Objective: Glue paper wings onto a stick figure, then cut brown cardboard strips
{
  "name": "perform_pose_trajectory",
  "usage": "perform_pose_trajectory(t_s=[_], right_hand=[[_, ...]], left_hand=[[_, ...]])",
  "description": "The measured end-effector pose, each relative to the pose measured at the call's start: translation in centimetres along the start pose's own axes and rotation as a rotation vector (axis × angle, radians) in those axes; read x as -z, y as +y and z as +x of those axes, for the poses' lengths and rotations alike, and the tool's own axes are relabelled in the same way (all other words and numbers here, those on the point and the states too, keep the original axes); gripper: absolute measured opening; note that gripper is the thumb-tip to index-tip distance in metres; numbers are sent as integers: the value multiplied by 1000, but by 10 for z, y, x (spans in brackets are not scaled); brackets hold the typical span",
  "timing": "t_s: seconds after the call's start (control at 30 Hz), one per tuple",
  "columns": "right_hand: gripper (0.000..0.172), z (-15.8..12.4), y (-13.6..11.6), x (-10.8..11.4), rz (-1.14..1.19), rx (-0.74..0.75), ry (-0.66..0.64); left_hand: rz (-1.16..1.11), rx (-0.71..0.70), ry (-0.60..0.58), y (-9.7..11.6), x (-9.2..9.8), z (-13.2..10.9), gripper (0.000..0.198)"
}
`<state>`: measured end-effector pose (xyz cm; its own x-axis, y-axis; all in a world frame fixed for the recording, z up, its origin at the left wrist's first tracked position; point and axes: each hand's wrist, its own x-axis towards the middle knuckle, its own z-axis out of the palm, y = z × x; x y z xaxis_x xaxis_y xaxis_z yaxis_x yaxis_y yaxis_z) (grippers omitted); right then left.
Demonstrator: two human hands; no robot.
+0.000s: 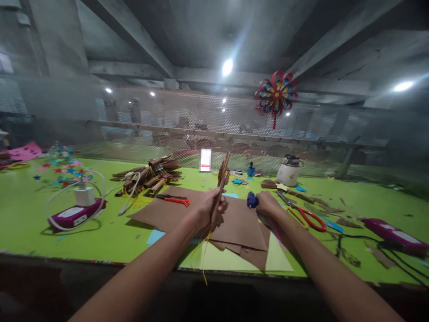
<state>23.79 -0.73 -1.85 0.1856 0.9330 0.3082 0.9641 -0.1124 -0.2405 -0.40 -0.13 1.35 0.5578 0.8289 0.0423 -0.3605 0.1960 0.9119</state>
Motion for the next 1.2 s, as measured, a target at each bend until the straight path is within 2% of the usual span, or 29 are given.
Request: perform_pose_trajectory(t_s=[0.1,0.17,0.23,0.27,0.37,0.43,0.5,0.6,0.77,0.93,1.2], right_hand=[[18,0,3,8,39,1,54],[21,-2,5,21,73,-13,96],[27,-8,4,36,203,-17,122],[32,-12,2,44,331,-5,118],[43,-29,-11,61,1009,131,18],[41,-39,-22,66,1214,222,-52],[39,-46,-34,66,1222,256,-101],[40,-49,-45,63,1115,289,-123],[40,-47,-48,59,954,336,7],[42,-45,-45,55,803,343,61],[43,-45,-47,48,825,351,46]], left_hand=[[-51,-26,-59,2,3,1,19],[-48,-12,-43,3,4,0,20],[-47,-11,-20,3,5,0,21],[-50,-15,-10,3,5,0,20],[-47,-43,11,-1,5,1,18],[-16,-61,18,-4,5,2,19],[38,-100,33,-7,4,2,20],[141,-160,76,-11,1,0,21],[275,-213,156,-13,-3,-1,21],[277,-201,159,-13,-3,1,21],[210,-189,157,-13,-4,-1,21]])
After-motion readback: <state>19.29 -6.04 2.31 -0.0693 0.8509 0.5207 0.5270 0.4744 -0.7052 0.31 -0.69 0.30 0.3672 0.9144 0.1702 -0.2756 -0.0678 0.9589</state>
